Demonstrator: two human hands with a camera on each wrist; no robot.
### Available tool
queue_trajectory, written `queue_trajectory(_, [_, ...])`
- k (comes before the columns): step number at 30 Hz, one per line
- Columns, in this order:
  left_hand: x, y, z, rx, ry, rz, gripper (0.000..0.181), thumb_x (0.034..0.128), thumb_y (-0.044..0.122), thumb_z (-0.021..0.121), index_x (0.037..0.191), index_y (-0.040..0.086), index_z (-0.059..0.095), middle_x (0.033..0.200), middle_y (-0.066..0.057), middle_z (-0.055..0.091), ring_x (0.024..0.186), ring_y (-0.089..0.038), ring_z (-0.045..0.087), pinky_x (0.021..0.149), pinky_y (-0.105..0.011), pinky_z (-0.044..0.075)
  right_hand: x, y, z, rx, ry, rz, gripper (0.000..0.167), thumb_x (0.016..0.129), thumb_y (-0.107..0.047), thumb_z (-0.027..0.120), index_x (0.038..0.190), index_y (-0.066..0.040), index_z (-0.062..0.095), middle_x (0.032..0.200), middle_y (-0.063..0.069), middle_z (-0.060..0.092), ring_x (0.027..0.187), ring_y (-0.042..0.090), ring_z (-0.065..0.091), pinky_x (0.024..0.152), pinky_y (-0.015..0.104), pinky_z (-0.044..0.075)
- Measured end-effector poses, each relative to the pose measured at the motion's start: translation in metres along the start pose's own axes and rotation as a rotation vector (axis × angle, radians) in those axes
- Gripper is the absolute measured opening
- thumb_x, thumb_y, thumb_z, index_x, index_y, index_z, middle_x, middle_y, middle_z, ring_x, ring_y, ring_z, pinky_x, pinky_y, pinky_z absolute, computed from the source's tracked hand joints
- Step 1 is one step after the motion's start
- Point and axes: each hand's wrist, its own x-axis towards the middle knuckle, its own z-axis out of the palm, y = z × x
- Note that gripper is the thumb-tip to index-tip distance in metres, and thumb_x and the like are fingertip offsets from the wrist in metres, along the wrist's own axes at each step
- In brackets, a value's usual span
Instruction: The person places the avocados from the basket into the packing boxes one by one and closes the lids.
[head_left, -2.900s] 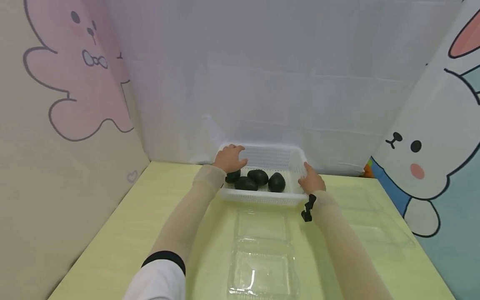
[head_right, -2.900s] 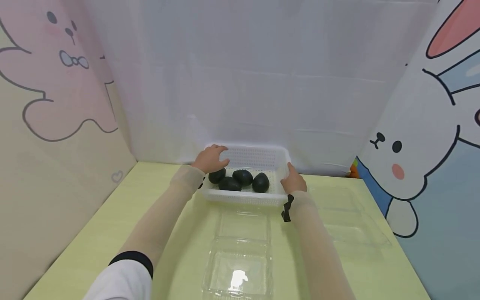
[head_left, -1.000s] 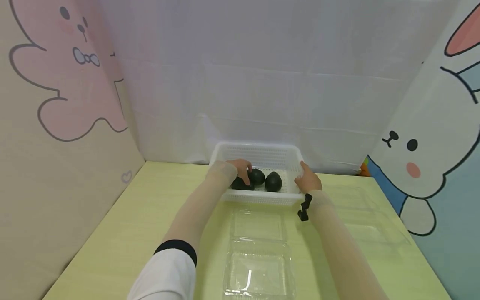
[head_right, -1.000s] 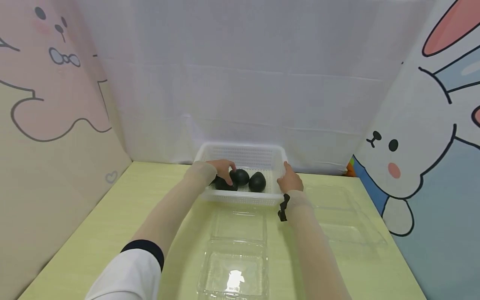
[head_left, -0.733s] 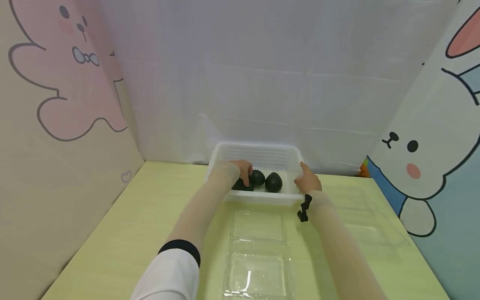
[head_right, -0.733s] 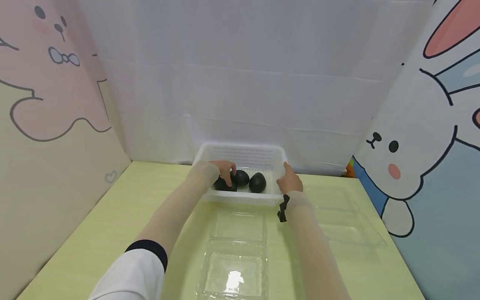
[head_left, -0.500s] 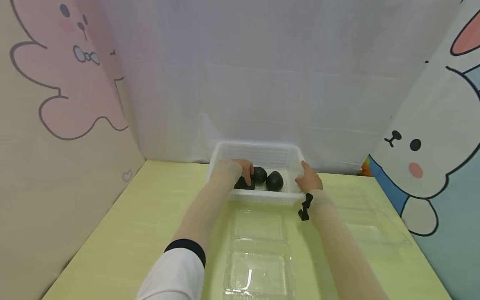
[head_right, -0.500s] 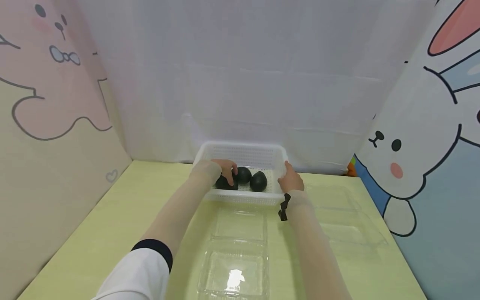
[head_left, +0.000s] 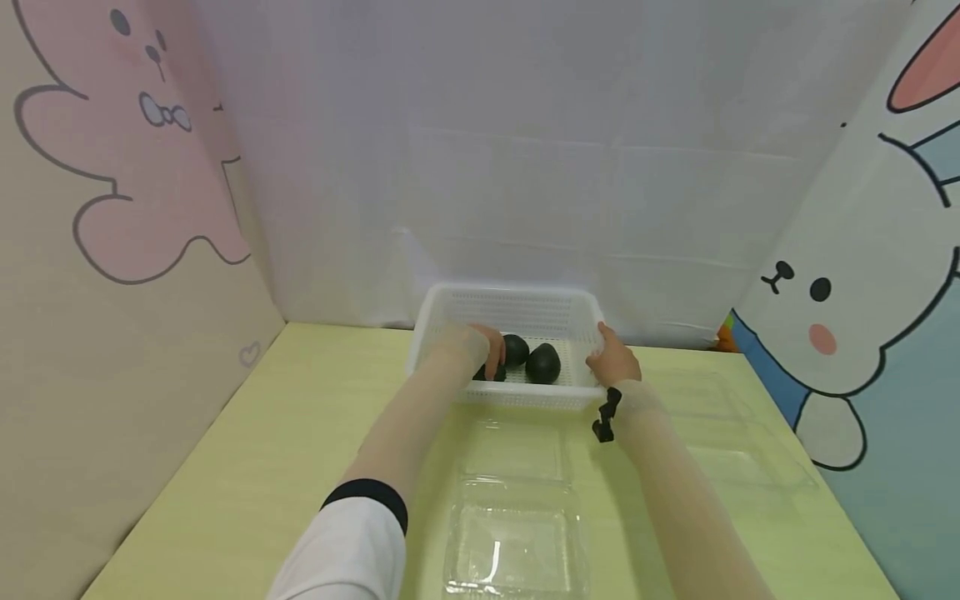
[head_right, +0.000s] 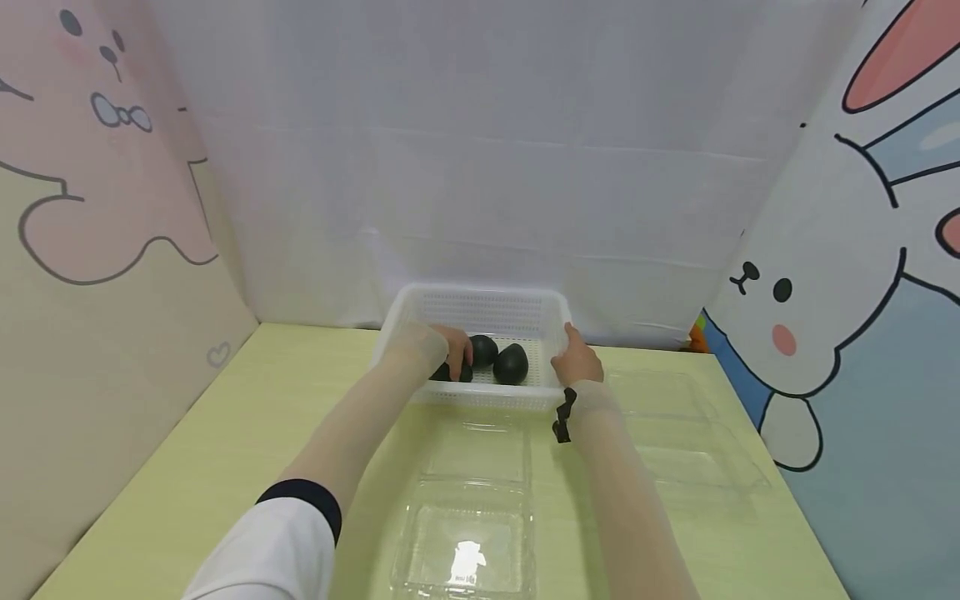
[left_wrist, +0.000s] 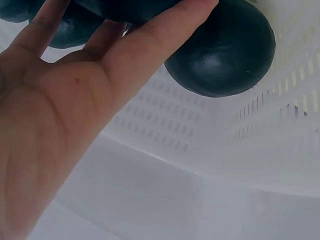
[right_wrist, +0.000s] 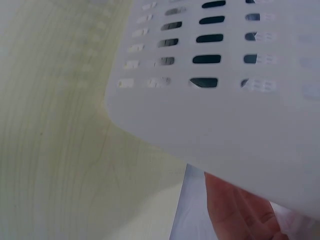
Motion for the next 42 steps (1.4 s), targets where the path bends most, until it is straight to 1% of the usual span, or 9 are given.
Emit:
queue_trajectory(4, [0.004, 0.000, 0.001, 0.001, 0.005, -0.023, 0.052, 0.0696, 0.018, 0.087, 0.114, 0.036, 0.067, 0.144, 0.006, 0.047, 0.129, -0.021, 0.046, 0.086, -0.039, 0.051, -0.001, -0.001, 0.001, -0.015, 0.007, 0.000, 0.075, 0.093, -0.014, 0.054, 0.157, -0.013, 0.016, 0.140, 0.028, 0.047, 0.096, 0.037, 0.059, 0.081, 0.049, 0.047])
queue_trajectory(9, [-0.001, -0.003, 0.002, -0.042, 0.000, -0.059, 0.057, 0.0703, 0.016, 0.086, 0.117, 0.041, 0.064, 0.149, 0.009, 0.039, 0.133, -0.021, 0.041, 0.082, -0.039, 0.052, -0.002, -0.003, 0.002, -0.012, 0.010, -0.001, 0.075, 0.093, -0.014, 0.055, 0.157, -0.013, 0.016, 0.138, 0.028, 0.048, 0.089, 0.035, 0.059, 0.077, 0.047, 0.047])
queue_trajectory(11, [-0.004, -0.004, 0.002, -0.034, -0.004, -0.048, 0.058, 0.0723, 0.017, 0.085, 0.120, 0.041, 0.063, 0.151, 0.009, 0.038, 0.135, -0.021, 0.039, 0.084, -0.040, 0.051, -0.002, -0.004, 0.001, -0.015, 0.011, -0.002, 0.075, 0.093, -0.013, 0.055, 0.157, -0.013, 0.016, 0.138, 0.028, 0.049, 0.089, 0.034, 0.059, 0.077, 0.046, 0.047])
queue_trajectory(17, [-0.008, -0.009, 0.002, 0.015, 0.001, 0.027, 0.059, 0.0764, 0.023, 0.083, 0.128, 0.038, 0.060, 0.148, 0.008, 0.041, 0.135, -0.020, 0.040, 0.097, -0.040, 0.045, -0.002, -0.008, 0.001, -0.019, 0.014, -0.005, 0.074, 0.093, -0.013, 0.054, 0.156, -0.012, 0.016, 0.137, 0.029, 0.049, 0.093, 0.036, 0.059, 0.078, 0.048, 0.047])
queue_trajectory(22, [-0.011, -0.012, 0.001, 0.025, -0.001, 0.072, 0.060, 0.0784, 0.026, 0.081, 0.133, 0.034, 0.058, 0.145, 0.008, 0.045, 0.133, -0.018, 0.042, 0.098, -0.038, 0.045, -0.003, -0.009, 0.000, -0.023, 0.018, -0.002, 0.073, 0.093, -0.013, 0.054, 0.156, -0.012, 0.017, 0.136, 0.028, 0.050, 0.091, 0.036, 0.060, 0.077, 0.047, 0.047])
queue_trajectory(26, [-0.017, -0.011, -0.001, -0.001, 0.002, 0.092, 0.060, 0.0777, 0.028, 0.082, 0.132, 0.032, 0.058, 0.144, 0.007, 0.047, 0.132, -0.018, 0.043, 0.097, -0.038, 0.045, -0.002, -0.008, 0.001, -0.024, 0.018, 0.005, 0.073, 0.094, -0.013, 0.054, 0.156, -0.012, 0.017, 0.136, 0.028, 0.050, 0.090, 0.035, 0.061, 0.075, 0.046, 0.047])
queue_trajectory(33, [-0.020, -0.009, -0.007, 0.034, 0.053, 0.153, 0.058, 0.0783, 0.033, 0.081, 0.132, 0.031, 0.059, 0.146, 0.004, 0.046, 0.134, -0.020, 0.041, 0.102, -0.039, 0.041, 0.003, -0.005, 0.001, -0.034, 0.024, -0.005, 0.074, 0.093, -0.014, 0.054, 0.156, -0.012, 0.016, 0.136, 0.028, 0.050, 0.091, 0.035, 0.061, 0.077, 0.047, 0.047])
queue_trajectory(39, [-0.025, -0.008, -0.009, -0.034, 0.070, 0.146, 0.056, 0.0782, 0.033, 0.081, 0.130, 0.031, 0.060, 0.145, 0.004, 0.046, 0.132, -0.021, 0.043, 0.101, -0.041, 0.042, 0.006, -0.003, 0.000, -0.023, 0.027, -0.006, 0.074, 0.093, -0.014, 0.054, 0.156, -0.012, 0.017, 0.138, 0.028, 0.048, 0.094, 0.037, 0.060, 0.079, 0.049, 0.047])
queue_trajectory(42, [-0.030, -0.010, -0.009, -0.064, 0.070, 0.139, 0.055, 0.0793, 0.032, 0.080, 0.131, 0.032, 0.060, 0.146, 0.004, 0.045, 0.133, -0.022, 0.042, 0.101, -0.043, 0.042, 0.006, -0.003, 0.000, -0.025, 0.025, -0.008, 0.074, 0.093, -0.014, 0.054, 0.156, -0.012, 0.017, 0.139, 0.028, 0.048, 0.096, 0.038, 0.060, 0.080, 0.049, 0.047])
